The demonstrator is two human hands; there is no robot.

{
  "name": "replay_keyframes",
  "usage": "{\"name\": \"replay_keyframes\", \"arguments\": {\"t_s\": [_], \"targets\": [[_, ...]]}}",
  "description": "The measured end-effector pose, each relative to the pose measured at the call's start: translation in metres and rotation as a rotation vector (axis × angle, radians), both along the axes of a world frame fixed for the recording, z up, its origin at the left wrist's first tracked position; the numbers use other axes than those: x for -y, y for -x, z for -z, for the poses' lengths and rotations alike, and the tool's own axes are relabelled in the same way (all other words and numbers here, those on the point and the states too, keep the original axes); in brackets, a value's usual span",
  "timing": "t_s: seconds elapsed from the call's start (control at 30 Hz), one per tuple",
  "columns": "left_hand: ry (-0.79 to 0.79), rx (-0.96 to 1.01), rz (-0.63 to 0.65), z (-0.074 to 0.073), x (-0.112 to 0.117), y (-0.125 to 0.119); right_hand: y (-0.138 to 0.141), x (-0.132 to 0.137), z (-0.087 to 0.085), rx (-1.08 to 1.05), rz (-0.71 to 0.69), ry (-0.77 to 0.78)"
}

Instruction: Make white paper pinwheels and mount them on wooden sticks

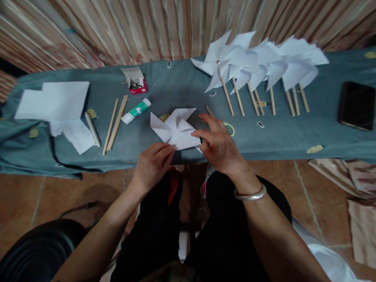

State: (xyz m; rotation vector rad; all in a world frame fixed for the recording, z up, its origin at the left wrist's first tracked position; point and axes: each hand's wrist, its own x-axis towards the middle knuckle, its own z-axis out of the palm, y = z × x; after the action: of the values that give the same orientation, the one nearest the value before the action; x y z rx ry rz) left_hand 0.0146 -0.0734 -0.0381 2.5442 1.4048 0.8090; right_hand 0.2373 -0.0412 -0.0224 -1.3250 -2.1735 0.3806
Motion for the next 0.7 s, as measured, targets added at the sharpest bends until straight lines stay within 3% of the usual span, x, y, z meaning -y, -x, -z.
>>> {"name": "replay_keyframes", "arguments": {"t_s": [0.33, 0.7], "targets": [[-0.033, 0.077, -0.003, 0.001, 0.01, 0.01, 0.014, 0.001, -0.001, -0.141, -0.098, 0.159], [-0.044, 0.185, 0.034, 0.014, 0.014, 0.001, 0.034, -0.007, 0.009, -0.051, -0.054, 0.001]]}}
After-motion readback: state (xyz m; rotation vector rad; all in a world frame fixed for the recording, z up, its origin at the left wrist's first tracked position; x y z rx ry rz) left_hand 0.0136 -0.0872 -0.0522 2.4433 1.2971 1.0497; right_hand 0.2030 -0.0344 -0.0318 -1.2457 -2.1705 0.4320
